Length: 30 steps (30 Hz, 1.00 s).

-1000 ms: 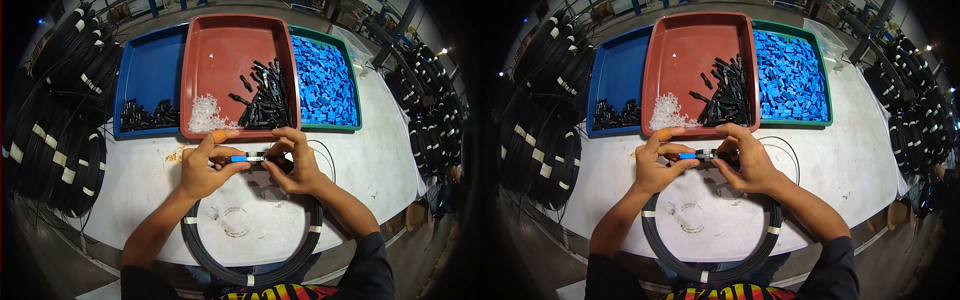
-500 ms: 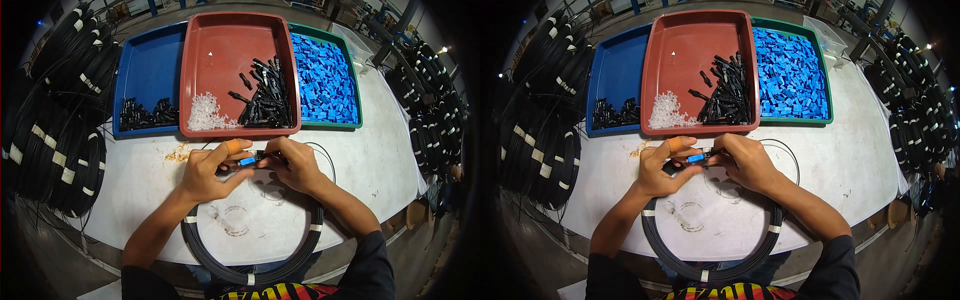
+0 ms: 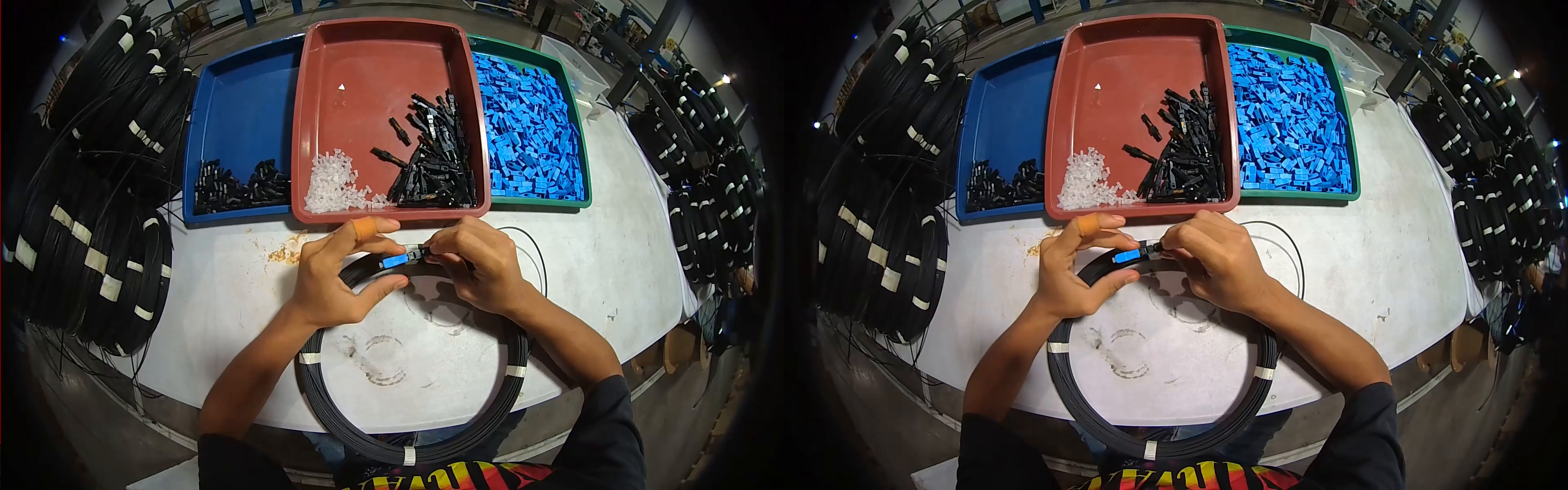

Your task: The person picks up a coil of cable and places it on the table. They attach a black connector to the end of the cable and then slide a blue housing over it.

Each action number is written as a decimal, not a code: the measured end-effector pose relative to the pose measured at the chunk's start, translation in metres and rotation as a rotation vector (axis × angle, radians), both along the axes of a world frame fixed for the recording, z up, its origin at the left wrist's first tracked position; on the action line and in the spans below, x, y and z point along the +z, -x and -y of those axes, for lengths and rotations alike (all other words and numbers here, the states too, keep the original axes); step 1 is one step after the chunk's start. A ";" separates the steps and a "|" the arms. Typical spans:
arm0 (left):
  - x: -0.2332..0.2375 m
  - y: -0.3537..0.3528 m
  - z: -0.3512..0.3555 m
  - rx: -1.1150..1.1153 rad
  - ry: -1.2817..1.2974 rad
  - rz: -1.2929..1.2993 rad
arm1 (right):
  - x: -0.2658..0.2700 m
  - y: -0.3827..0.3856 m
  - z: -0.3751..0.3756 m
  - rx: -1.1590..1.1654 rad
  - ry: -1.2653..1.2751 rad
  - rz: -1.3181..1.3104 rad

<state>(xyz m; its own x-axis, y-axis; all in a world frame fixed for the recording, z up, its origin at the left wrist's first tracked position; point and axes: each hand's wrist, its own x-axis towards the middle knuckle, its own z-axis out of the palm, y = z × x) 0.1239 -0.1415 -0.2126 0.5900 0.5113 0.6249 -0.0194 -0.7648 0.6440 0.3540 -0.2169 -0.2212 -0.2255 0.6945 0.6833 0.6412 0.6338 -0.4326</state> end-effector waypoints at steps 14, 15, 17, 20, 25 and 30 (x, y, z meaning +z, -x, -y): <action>-0.013 0.003 -0.005 -0.058 0.131 0.041 | 0.003 -0.004 0.003 0.177 -0.005 0.055; -0.013 0.003 -0.005 -0.091 0.188 0.043 | 0.004 -0.004 0.003 0.189 0.007 0.080; -0.014 0.003 -0.006 -0.106 0.199 0.038 | 0.002 -0.005 0.004 0.193 0.005 0.127; -0.014 0.006 -0.006 -0.134 0.211 -0.003 | 0.001 -0.006 0.004 0.205 -0.008 0.171; -0.015 0.003 -0.006 -0.133 0.212 0.012 | 0.001 -0.006 0.005 0.205 -0.051 0.169; -0.012 0.003 -0.005 -0.148 0.216 -0.031 | 0.004 -0.005 0.005 0.231 -0.042 0.153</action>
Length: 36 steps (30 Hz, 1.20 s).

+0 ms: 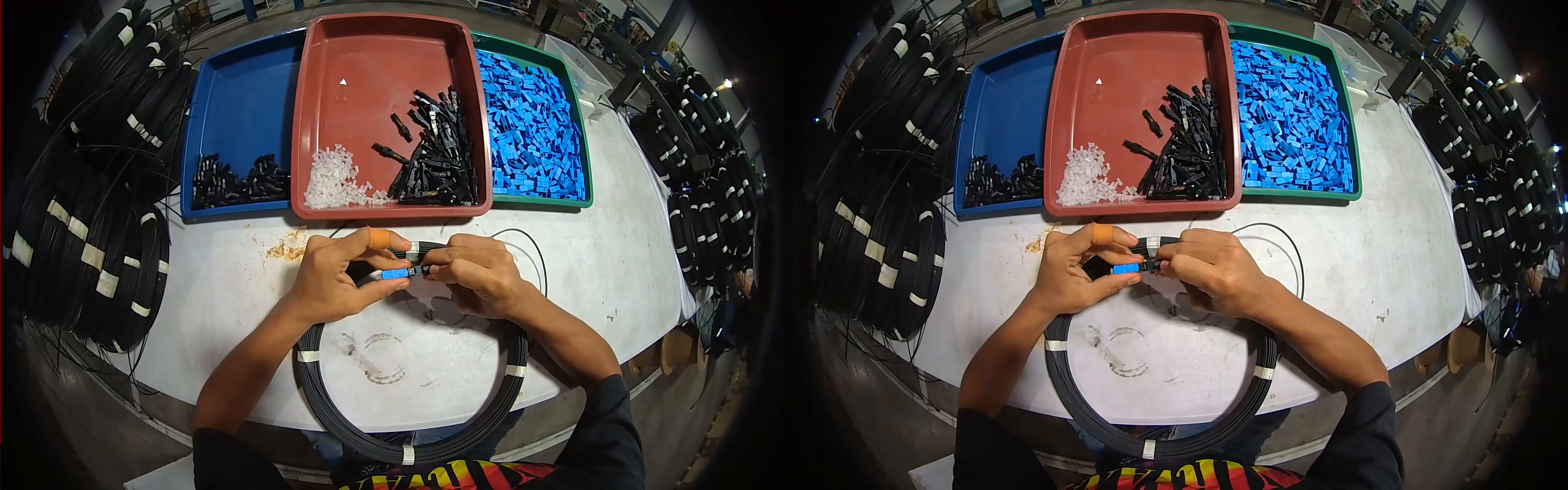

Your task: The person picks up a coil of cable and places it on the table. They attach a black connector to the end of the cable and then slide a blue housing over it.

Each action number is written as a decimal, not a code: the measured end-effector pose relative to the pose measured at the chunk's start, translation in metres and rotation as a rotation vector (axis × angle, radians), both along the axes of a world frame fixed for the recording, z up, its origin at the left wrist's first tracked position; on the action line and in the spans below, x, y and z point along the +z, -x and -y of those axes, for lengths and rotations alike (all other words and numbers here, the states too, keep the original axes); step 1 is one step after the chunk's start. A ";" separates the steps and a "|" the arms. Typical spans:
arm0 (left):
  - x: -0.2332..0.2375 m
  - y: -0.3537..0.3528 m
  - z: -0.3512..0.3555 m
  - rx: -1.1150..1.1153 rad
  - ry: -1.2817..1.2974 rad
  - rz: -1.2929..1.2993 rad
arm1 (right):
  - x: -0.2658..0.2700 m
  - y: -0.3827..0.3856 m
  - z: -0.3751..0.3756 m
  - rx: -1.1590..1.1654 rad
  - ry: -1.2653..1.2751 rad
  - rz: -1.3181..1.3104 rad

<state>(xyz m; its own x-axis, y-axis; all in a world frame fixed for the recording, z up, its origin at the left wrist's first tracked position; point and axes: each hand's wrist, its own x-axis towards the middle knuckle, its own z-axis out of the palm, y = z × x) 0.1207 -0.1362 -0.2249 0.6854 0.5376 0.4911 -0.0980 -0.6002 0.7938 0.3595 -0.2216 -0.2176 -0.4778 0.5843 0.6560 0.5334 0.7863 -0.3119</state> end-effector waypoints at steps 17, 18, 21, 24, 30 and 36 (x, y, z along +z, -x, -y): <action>0.010 -0.006 0.006 0.068 -0.052 -0.042 | -0.001 0.008 -0.003 -0.052 -0.101 0.010; 0.010 -0.006 0.007 0.086 -0.021 -0.026 | -0.001 0.008 -0.003 -0.064 -0.087 -0.003; 0.009 -0.006 0.007 0.109 -0.052 -0.001 | -0.002 0.006 -0.002 -0.069 -0.006 -0.017; 0.010 -0.003 0.004 0.102 -0.174 -0.046 | -0.004 0.007 -0.002 -0.074 -0.015 0.000; 0.008 -0.002 0.004 0.091 -0.154 -0.031 | -0.004 0.009 -0.002 -0.080 -0.100 0.004; 0.009 -0.003 0.009 0.052 -0.139 0.007 | 0.006 0.011 0.002 -0.091 -0.239 0.002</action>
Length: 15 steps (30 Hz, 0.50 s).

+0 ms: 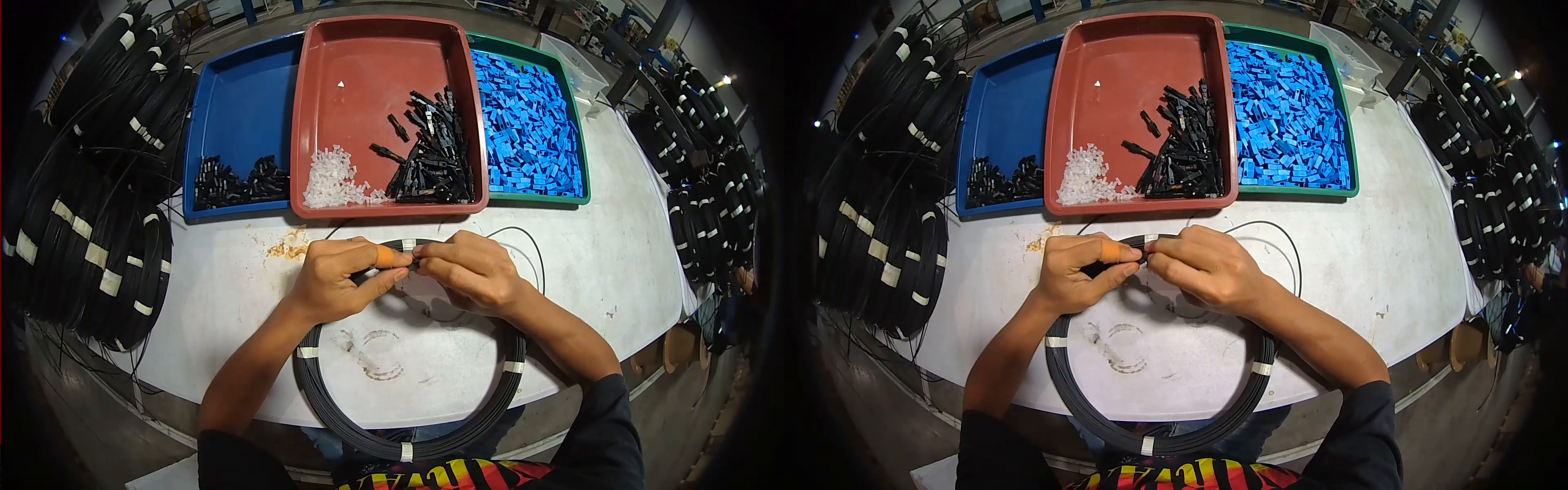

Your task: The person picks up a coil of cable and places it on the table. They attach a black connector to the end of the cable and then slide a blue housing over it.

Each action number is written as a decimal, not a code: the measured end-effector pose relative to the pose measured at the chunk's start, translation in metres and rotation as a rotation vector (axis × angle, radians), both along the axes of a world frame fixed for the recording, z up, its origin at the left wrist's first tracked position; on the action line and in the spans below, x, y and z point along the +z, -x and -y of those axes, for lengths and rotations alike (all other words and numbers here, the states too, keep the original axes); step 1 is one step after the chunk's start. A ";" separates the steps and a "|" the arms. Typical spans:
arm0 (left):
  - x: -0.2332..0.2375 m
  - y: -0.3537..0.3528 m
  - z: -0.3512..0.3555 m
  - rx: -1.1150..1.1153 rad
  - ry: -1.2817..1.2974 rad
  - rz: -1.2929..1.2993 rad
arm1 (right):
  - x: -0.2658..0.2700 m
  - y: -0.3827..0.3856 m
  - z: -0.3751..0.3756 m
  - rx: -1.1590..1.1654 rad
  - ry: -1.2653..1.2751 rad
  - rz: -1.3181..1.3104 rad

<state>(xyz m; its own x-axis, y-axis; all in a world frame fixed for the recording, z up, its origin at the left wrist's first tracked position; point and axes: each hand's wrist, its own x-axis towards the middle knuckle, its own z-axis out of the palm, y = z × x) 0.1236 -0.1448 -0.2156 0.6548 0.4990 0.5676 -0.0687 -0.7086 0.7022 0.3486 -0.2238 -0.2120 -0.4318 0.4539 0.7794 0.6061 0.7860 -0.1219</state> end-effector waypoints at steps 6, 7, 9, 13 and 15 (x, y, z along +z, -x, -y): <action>-0.010 -0.004 -0.006 -0.060 -0.273 0.080 | -0.009 -0.005 0.001 0.067 0.254 -0.114; -0.010 -0.004 -0.006 -0.058 -0.271 0.079 | -0.009 -0.006 0.001 0.068 0.256 -0.114; -0.009 -0.004 -0.005 -0.085 -0.326 0.048 | -0.006 -0.008 0.002 0.077 0.512 -0.173; -0.009 -0.005 -0.004 -0.058 -0.307 0.070 | 0.000 -0.004 0.002 0.035 0.551 -0.192; -0.008 -0.003 -0.003 0.000 -0.206 -0.005 | 0.002 -0.004 0.001 0.027 0.452 -0.119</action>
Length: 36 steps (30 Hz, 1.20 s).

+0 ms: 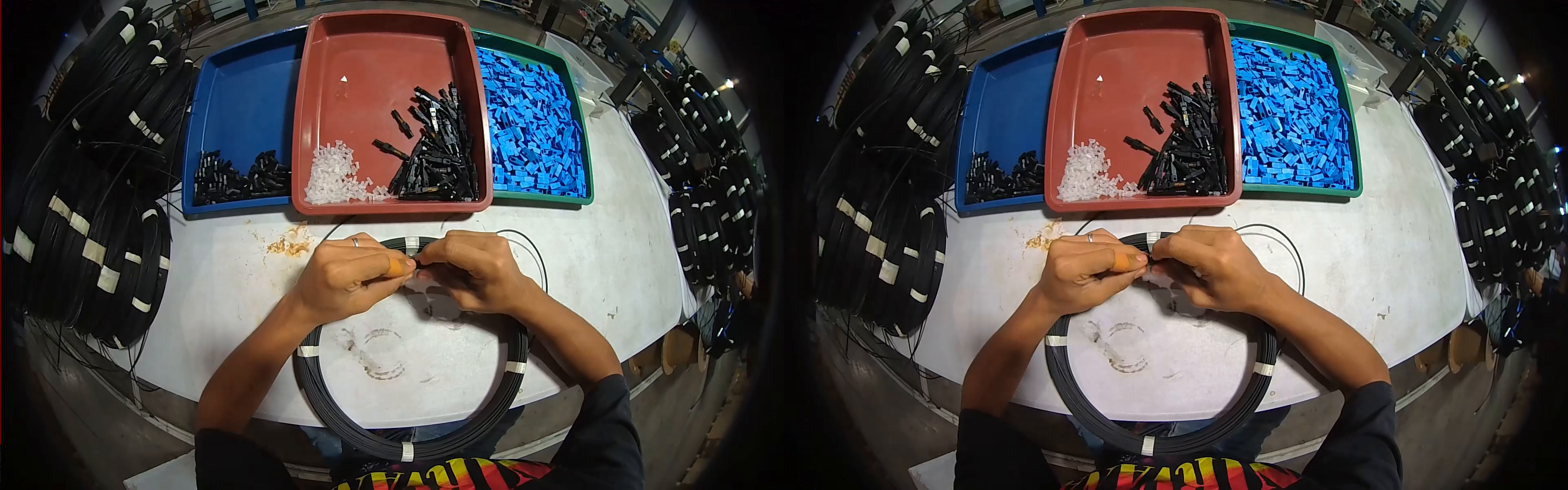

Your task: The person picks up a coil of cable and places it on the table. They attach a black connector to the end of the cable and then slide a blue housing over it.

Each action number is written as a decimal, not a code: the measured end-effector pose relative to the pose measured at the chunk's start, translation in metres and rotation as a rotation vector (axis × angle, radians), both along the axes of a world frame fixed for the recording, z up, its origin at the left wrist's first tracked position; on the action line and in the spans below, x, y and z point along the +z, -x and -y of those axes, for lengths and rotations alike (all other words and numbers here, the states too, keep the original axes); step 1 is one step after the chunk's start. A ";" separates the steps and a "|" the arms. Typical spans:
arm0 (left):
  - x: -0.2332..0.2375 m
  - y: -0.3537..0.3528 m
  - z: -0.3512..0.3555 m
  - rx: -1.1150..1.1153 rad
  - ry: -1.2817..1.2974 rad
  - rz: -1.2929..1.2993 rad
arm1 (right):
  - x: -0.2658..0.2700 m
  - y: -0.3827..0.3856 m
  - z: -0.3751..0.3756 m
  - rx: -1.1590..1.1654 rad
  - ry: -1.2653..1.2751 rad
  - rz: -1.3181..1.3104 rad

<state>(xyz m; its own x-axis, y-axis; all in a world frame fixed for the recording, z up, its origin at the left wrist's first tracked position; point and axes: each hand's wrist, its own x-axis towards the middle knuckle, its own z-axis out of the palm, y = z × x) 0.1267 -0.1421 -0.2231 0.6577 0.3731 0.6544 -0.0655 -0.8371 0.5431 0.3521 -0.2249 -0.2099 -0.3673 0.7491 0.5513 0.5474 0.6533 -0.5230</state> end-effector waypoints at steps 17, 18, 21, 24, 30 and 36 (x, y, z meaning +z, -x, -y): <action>0.001 -0.002 0.000 0.007 -0.014 0.005 | -0.006 0.002 0.000 -0.066 -0.070 0.066; 0.001 -0.002 0.000 0.000 -0.033 0.013 | -0.009 0.002 0.000 -0.058 -0.127 0.054; -0.003 -0.004 -0.001 -0.011 -0.112 0.042 | -0.010 0.002 0.001 -0.043 -0.045 0.004; 0.000 -0.004 -0.002 -0.050 -0.167 0.036 | -0.007 0.003 0.002 -0.065 0.085 0.002; 0.002 -0.002 0.002 0.030 0.008 0.000 | -0.005 0.003 0.000 -0.073 -0.104 0.012; 0.001 -0.003 -0.001 -0.062 -0.218 0.005 | -0.005 -0.001 0.002 -0.028 0.206 -0.034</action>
<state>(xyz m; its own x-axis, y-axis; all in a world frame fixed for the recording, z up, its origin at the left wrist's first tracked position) 0.1297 -0.1414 -0.2219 0.6713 0.1814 0.7187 -0.1230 -0.9289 0.3493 0.3528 -0.2267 -0.2153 -0.3288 0.8567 0.3974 0.5430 0.5157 -0.6627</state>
